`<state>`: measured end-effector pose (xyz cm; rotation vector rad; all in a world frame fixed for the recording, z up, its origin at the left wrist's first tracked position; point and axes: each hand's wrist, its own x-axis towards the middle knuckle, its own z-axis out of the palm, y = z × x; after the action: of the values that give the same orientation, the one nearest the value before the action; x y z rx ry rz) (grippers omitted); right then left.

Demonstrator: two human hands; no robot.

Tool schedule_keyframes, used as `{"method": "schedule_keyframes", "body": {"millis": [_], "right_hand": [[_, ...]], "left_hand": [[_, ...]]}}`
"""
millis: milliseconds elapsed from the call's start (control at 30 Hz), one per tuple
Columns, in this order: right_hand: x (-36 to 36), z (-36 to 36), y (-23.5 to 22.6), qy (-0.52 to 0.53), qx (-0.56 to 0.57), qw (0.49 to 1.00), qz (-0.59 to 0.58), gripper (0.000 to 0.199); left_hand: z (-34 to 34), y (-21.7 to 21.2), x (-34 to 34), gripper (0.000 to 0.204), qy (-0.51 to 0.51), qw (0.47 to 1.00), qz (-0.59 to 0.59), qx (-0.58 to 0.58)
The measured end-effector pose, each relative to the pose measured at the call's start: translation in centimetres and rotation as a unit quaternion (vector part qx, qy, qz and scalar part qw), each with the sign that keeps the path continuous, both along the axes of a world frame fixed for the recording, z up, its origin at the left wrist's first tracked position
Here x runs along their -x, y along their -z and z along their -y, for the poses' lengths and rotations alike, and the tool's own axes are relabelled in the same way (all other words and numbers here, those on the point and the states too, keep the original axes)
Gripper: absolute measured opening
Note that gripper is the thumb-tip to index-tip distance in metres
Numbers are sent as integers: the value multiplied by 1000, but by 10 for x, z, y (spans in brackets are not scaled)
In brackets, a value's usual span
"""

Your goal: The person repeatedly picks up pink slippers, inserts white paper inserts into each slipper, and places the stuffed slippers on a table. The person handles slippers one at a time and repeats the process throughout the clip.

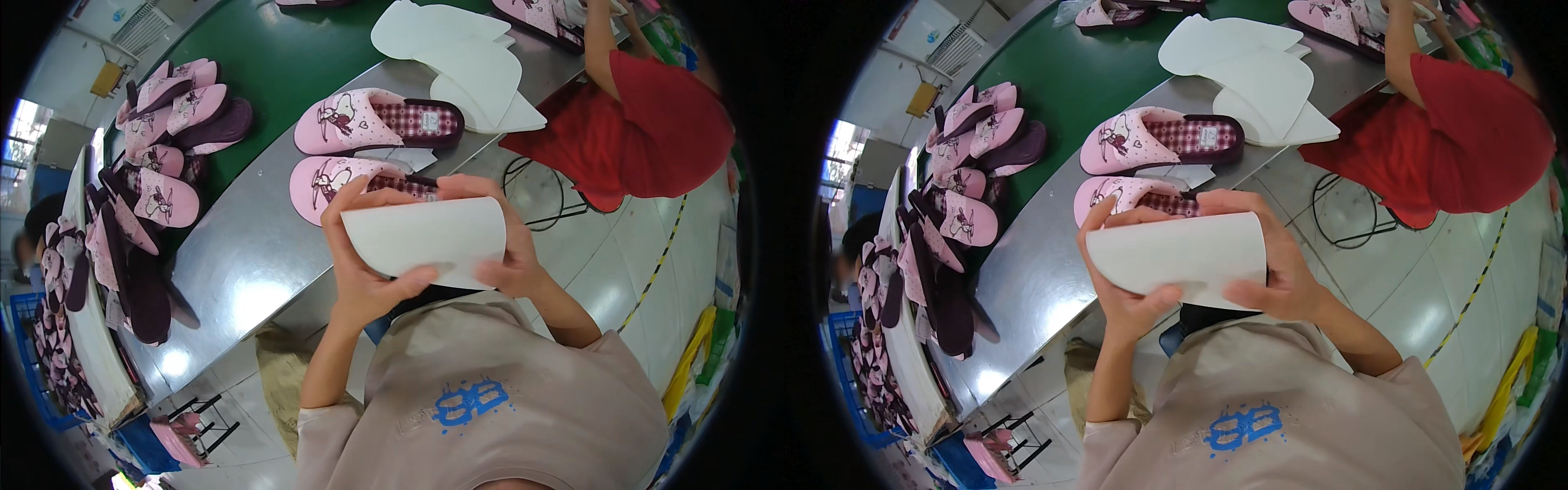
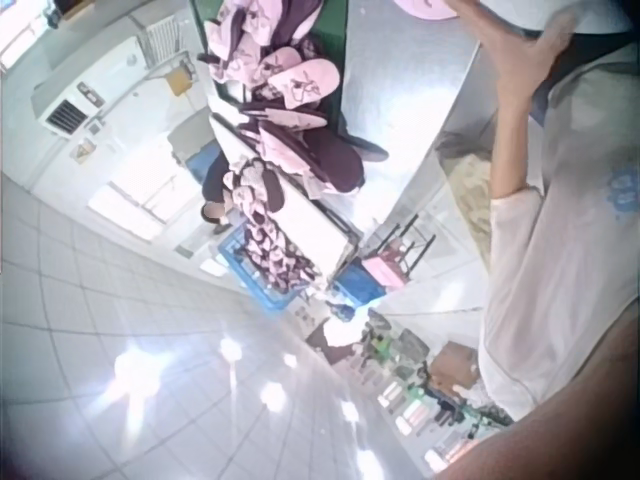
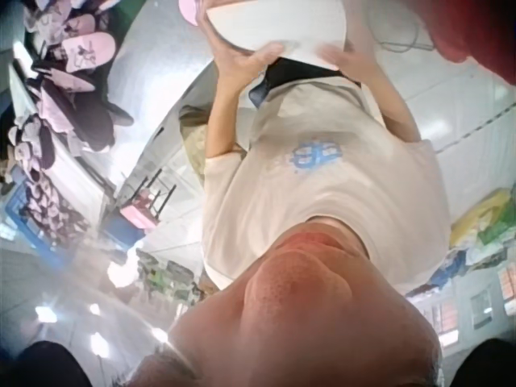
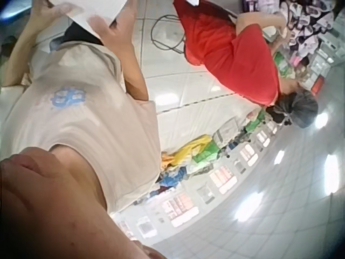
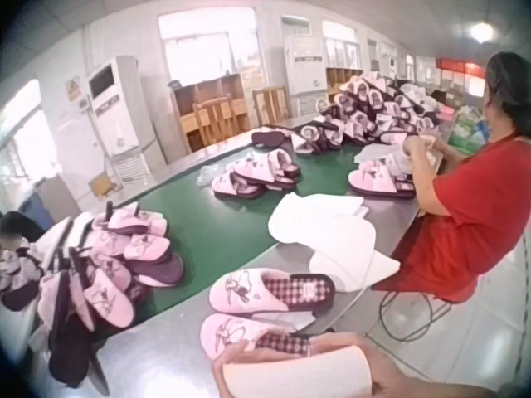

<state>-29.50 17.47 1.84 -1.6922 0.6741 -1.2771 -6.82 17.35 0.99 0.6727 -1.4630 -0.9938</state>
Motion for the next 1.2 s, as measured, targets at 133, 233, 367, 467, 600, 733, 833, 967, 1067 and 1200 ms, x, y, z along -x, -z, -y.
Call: {"method": "schedule_keyframes", "body": {"millis": [133,233,367,467,600,733,833,967,1067,1200], "right_hand": [[23,-1,-9,93,-60,991,-72,34],[48,6,-2,122,32,973,-191,33],[35,15,0,121,104,942,-295,29],[20,30,-2,127,170,924,-318,29],[15,34,-12,82,178,924,-328,29],[13,41,-7,68,110,921,-369,35],[-2,65,14,42,161,905,-391,36],[-41,88,23,26,218,889,-403,30],[-58,92,21,19,226,873,-432,25],[-64,98,24,16,234,871,-431,22]], "left_hand": [[21,-12,-42,134,-50,982,172,58],[53,-25,-90,126,-90,882,432,164],[85,-3,-93,122,-21,838,520,167],[88,16,-91,115,-22,855,498,145],[88,23,-95,112,-29,863,487,134],[90,23,-93,111,-27,860,487,149],[92,19,-93,108,-30,857,487,163],[94,24,-92,104,-35,860,476,179],[96,31,-92,103,-43,868,459,184],[96,34,-91,103,-51,873,451,179]]}}
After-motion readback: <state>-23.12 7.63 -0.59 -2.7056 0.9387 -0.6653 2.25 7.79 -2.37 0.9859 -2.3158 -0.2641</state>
